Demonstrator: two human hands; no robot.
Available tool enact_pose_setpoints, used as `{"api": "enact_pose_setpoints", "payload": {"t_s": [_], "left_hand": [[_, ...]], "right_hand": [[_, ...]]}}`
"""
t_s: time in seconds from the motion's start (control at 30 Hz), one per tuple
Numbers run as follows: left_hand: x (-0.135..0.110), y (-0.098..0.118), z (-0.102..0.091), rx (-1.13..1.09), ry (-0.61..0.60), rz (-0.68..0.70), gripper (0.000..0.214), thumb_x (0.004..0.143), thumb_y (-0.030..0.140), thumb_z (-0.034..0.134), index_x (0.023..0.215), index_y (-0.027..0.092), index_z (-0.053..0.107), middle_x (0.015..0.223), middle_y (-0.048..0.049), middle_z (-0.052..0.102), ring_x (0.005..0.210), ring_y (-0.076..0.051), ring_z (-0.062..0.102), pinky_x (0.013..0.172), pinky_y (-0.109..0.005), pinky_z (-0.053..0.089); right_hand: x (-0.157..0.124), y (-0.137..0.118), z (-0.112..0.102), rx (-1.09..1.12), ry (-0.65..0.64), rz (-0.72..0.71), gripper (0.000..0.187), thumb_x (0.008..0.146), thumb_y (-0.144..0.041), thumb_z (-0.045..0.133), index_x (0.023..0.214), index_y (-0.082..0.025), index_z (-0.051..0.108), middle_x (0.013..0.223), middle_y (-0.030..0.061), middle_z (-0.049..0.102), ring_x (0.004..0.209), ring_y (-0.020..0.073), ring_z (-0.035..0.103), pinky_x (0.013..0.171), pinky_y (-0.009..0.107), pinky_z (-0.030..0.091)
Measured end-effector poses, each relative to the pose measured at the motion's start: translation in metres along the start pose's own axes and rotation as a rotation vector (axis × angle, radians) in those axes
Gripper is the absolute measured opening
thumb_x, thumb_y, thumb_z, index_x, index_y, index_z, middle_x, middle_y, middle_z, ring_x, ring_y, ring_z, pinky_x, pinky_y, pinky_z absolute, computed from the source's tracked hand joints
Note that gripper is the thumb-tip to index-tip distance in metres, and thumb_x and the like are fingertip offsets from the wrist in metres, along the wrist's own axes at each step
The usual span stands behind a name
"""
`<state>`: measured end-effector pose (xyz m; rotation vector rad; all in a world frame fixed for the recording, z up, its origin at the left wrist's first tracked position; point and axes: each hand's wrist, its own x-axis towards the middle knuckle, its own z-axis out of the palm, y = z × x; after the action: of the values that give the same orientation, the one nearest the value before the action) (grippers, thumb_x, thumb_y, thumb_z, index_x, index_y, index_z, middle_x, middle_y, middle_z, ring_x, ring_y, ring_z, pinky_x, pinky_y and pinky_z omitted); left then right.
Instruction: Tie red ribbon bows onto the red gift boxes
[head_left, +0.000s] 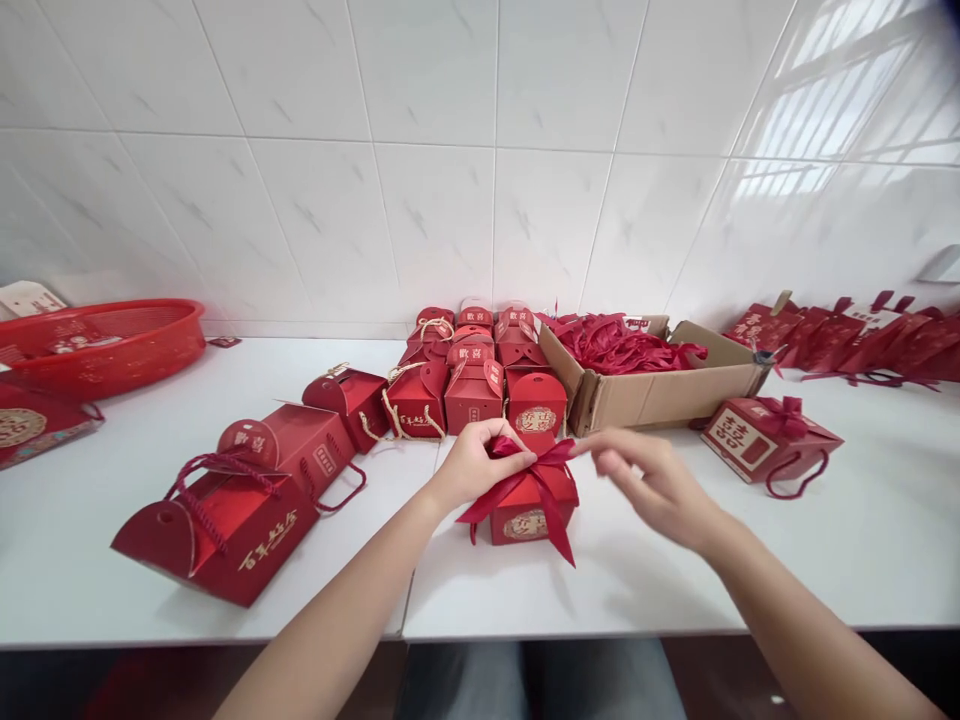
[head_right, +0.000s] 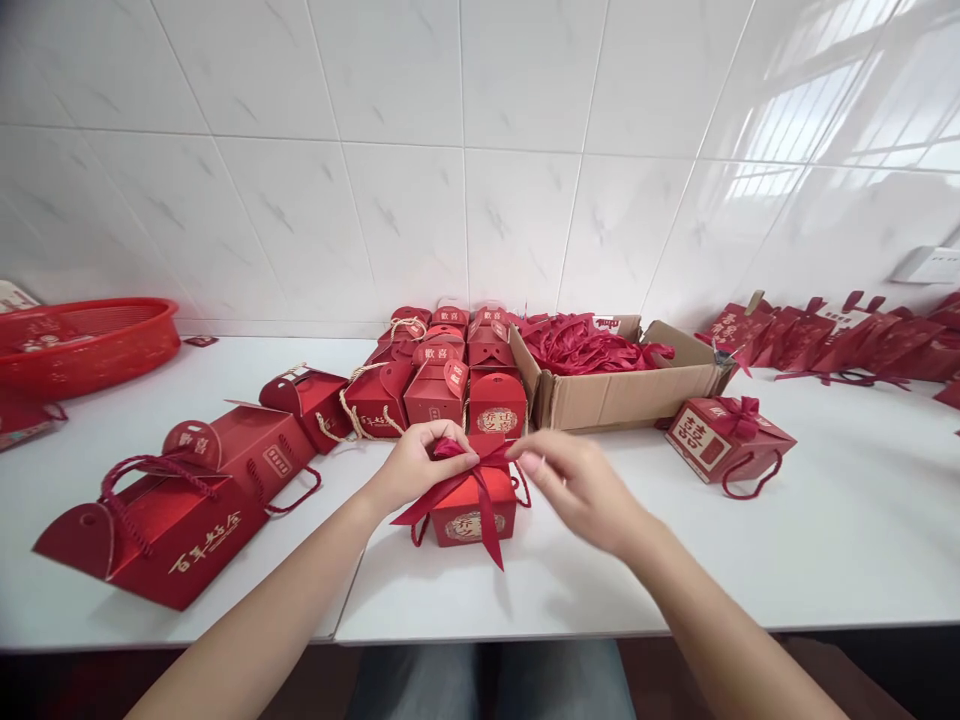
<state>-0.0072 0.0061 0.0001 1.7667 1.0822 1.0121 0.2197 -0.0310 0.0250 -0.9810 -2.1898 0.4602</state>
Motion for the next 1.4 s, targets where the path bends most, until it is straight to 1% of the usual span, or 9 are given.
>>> {"api": "enact_pose_setpoints", "payload": {"t_s": [0.07, 0.2, 0.37, 0.5, 0.63, 0.87, 1.1, 1.23, 1.4], "left_hand": [[-0.001, 0.001, 0.000, -0.030, -0.006, -0.003, 0.030, 0.071, 0.038, 0.073, 0.065, 0.016, 0.052, 0.063, 0.0043, 0.048, 0.062, -0.010, 0.045, 0.062, -0.025, 0.039], [-0.003, 0.001, 0.001, -0.017, -0.009, -0.011, 0.029, 0.071, 0.039, 0.073, 0.070, 0.016, 0.057, 0.065, 0.0026, 0.051, 0.064, -0.011, 0.047, 0.063, -0.026, 0.042], [-0.002, -0.003, -0.001, -0.035, -0.018, 0.007, 0.024, 0.075, 0.036, 0.071, 0.078, 0.016, 0.059, 0.075, -0.0014, 0.061, 0.069, -0.013, 0.054, 0.067, -0.026, 0.045], [-0.002, -0.005, -0.003, -0.057, -0.041, 0.005, 0.024, 0.075, 0.037, 0.071, 0.078, 0.017, 0.058, 0.081, -0.0028, 0.064, 0.073, -0.014, 0.056, 0.070, -0.028, 0.046], [-0.001, -0.004, -0.005, -0.113, -0.060, 0.005, 0.023, 0.080, 0.039, 0.065, 0.076, 0.017, 0.057, 0.085, -0.0030, 0.063, 0.075, -0.014, 0.056, 0.071, -0.028, 0.045], [0.001, -0.002, -0.007, -0.206, -0.033, 0.024, 0.028, 0.080, 0.034, 0.066, 0.066, 0.017, 0.049, 0.093, -0.0040, 0.062, 0.084, -0.015, 0.057, 0.076, -0.028, 0.044], [0.001, -0.003, -0.010, -0.280, -0.051, -0.020, 0.031, 0.082, 0.040, 0.063, 0.066, 0.016, 0.052, 0.105, -0.0066, 0.061, 0.101, -0.021, 0.057, 0.089, -0.032, 0.042], [0.000, -0.005, -0.010, -0.335, -0.098, -0.041, 0.030, 0.088, 0.045, 0.054, 0.079, 0.017, 0.058, 0.104, -0.0062, 0.061, 0.104, -0.022, 0.055, 0.093, -0.035, 0.039], [0.000, -0.006, -0.010, -0.156, -0.041, -0.011, 0.032, 0.082, 0.038, 0.063, 0.064, 0.017, 0.047, 0.110, -0.0058, 0.056, 0.104, -0.021, 0.053, 0.094, -0.034, 0.037]], "right_hand": [[0.008, 0.011, -0.007, 0.041, 0.093, -0.017, 0.026, 0.095, -0.032, 0.045, 0.109, -0.021, 0.064, 0.101, 0.0082, 0.067, 0.079, 0.0157, 0.061, 0.063, 0.025, 0.047], [0.019, 0.026, 0.000, 0.075, -0.056, -0.088, 0.042, 0.087, -0.020, 0.052, 0.128, -0.026, 0.055, 0.122, 0.0089, 0.062, 0.097, 0.0189, 0.062, 0.068, 0.027, 0.052], [0.022, 0.033, 0.012, 0.084, -0.105, -0.084, 0.032, 0.083, -0.017, 0.056, 0.114, -0.023, 0.061, 0.108, 0.0073, 0.068, 0.090, 0.0175, 0.063, 0.070, 0.028, 0.051], [0.023, 0.038, 0.010, 0.115, -0.090, -0.033, 0.015, 0.086, -0.030, 0.060, 0.097, -0.020, 0.064, 0.096, 0.0062, 0.068, 0.083, 0.0161, 0.062, 0.067, 0.027, 0.049], [0.027, 0.040, 0.007, 0.165, -0.119, 0.009, 0.019, 0.086, -0.038, 0.062, 0.091, -0.019, 0.064, 0.089, 0.0049, 0.066, 0.076, 0.0146, 0.059, 0.065, 0.026, 0.048], [0.043, 0.029, 0.010, 0.266, -0.163, -0.095, 0.031, 0.089, -0.044, 0.056, 0.093, -0.017, 0.071, 0.086, 0.0062, 0.064, 0.074, 0.0149, 0.057, 0.066, 0.027, 0.046], [0.046, 0.022, 0.038, 0.170, -0.082, -0.078, 0.017, 0.083, -0.033, 0.067, 0.083, -0.018, 0.074, 0.072, 0.0028, 0.058, 0.068, 0.0133, 0.052, 0.063, 0.026, 0.043], [0.044, 0.025, 0.043, 0.182, -0.082, -0.094, 0.014, 0.083, -0.029, 0.067, 0.077, -0.017, 0.073, 0.068, 0.0017, 0.056, 0.064, 0.0125, 0.050, 0.061, 0.026, 0.041], [0.044, 0.024, 0.043, 0.167, -0.119, -0.086, 0.016, 0.082, -0.025, 0.065, 0.069, -0.016, 0.067, 0.067, 0.0011, 0.055, 0.063, 0.0118, 0.050, 0.060, 0.025, 0.040]]}}
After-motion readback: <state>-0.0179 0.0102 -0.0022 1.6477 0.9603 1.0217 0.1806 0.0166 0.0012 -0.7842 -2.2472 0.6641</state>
